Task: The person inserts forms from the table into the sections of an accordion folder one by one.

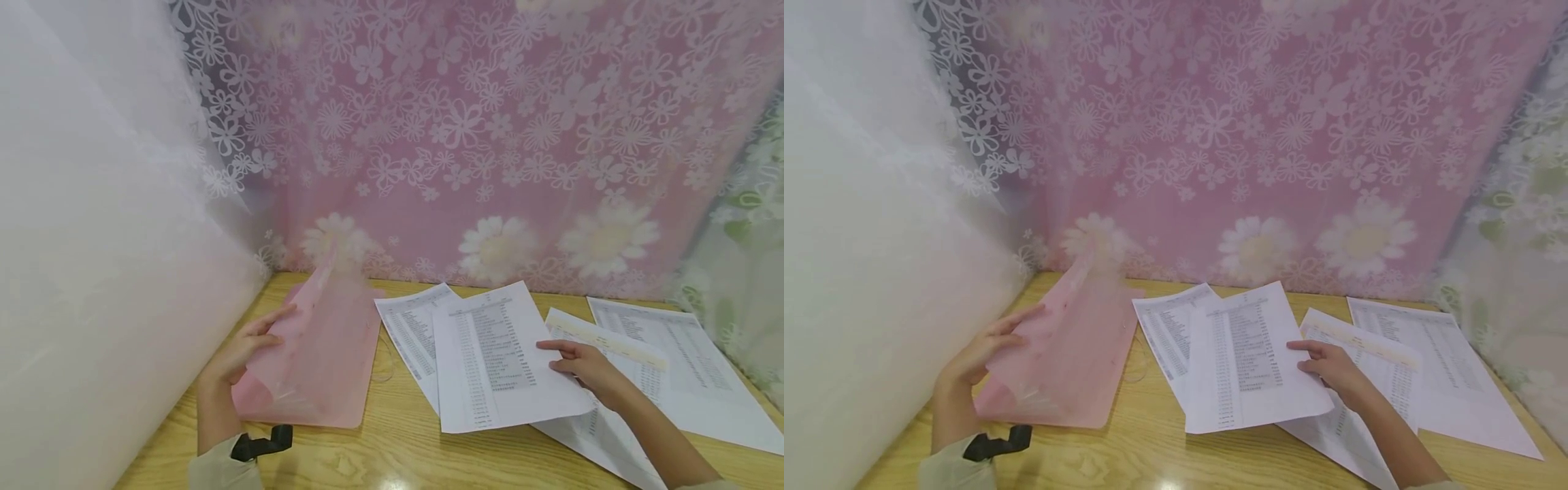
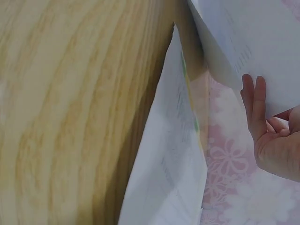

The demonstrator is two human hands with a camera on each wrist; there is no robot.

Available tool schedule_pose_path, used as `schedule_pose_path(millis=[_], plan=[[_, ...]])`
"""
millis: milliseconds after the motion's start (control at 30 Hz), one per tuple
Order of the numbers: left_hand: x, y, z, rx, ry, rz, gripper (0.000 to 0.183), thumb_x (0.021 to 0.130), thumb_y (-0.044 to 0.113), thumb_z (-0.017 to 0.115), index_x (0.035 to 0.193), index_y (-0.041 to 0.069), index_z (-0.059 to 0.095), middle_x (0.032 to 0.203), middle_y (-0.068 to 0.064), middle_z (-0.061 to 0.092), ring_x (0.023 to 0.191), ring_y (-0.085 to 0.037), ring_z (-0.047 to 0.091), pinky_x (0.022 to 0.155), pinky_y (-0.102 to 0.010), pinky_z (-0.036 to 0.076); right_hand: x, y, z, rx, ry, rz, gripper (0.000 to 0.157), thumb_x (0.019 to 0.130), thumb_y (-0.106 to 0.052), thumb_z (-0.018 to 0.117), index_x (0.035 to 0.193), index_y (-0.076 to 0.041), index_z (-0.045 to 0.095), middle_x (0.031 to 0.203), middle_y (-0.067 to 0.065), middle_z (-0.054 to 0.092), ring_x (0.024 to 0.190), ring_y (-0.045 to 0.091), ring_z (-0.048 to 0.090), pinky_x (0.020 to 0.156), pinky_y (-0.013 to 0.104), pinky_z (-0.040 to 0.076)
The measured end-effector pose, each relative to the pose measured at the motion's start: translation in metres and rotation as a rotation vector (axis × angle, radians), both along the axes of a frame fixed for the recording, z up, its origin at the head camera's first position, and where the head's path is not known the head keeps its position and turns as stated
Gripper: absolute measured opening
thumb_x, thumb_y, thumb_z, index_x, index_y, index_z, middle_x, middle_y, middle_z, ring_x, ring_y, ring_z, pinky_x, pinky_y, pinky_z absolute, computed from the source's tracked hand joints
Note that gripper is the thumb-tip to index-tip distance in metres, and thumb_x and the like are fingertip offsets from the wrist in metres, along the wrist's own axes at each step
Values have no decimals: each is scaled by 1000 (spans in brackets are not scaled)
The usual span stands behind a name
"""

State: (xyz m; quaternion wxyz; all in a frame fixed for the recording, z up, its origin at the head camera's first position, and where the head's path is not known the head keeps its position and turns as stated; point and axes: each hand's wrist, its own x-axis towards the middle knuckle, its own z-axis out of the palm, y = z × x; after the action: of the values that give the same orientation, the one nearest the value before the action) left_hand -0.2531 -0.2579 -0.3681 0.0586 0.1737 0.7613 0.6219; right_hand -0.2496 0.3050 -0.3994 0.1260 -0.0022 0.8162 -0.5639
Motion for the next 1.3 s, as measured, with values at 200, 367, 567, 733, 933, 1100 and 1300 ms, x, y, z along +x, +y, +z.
schedule_pose_path(millis=[200, 367, 567, 733, 933, 1100, 1300], plan=[[0, 0, 0, -7, 5, -4, 54, 89, 2, 49, 141, 3, 34, 150, -12, 17, 133, -28, 7, 88, -21, 32, 1, -6, 10, 22, 33, -3, 49, 88, -8, 57, 134, 4, 42, 120, 20, 54, 85, 24, 60, 66, 40, 49], [1, 0, 0, -17, 13, -3, 53, 90, 2, 49, 141, 3, 35, 149, -11, 19, 134, -29, 7, 91, -27, 30, 2, -11, 18, 35, 57, 15, 50, 89, -8, 56, 134, 6, 40, 123, 24, 51, 87, 23, 60, 67, 39, 49], [1, 0, 0, -22, 19, -7, 53, 90, 2, 48, 141, 3, 35, 149, -11, 19, 134, -29, 6, 93, -33, 28, 2, -14, 23, 68, 70, 6, 50, 90, -8, 56, 134, 6, 39, 117, 18, 56, 80, 21, 59, 64, 34, 47], [0, 0, 0, -13, 20, -15, 53, 89, 1, 48, 141, 2, 35, 149, -11, 18, 133, -29, 6, 92, -29, 29, 2, -15, 25, 120, 92, 17, 49, 90, -10, 56, 134, 6, 41, 109, 11, 59, 65, 16, 48, 56, 29, 40], [0, 0, 0, -11, 14, -9, 53, 89, 2, 49, 141, 2, 35, 149, -11, 18, 133, -30, 7, 95, -38, 26, 2, -17, 27, 97, 87, 21, 50, 90, -10, 56, 135, 6, 39, 108, 9, 60, 63, 14, 46, 56, 29, 39], [-1, 0, 1, -16, 13, -6, 53, 89, 2, 48, 141, 3, 35, 149, -11, 19, 133, -30, 8, 95, -40, 25, 3, -23, 33, 39, 91, 31, 53, 90, -11, 55, 137, 6, 36, 117, 16, 57, 76, 18, 57, 64, 33, 47], [-1, -1, 0, -12, 13, -9, 54, 89, 2, 49, 141, 3, 35, 149, -9, 20, 133, -28, 8, 92, -29, 29, 3, -42, 49, -24, 110, 59, 55, 91, -12, 55, 138, 5, 33, 123, 21, 52, 88, 21, 61, 69, 38, 49]])
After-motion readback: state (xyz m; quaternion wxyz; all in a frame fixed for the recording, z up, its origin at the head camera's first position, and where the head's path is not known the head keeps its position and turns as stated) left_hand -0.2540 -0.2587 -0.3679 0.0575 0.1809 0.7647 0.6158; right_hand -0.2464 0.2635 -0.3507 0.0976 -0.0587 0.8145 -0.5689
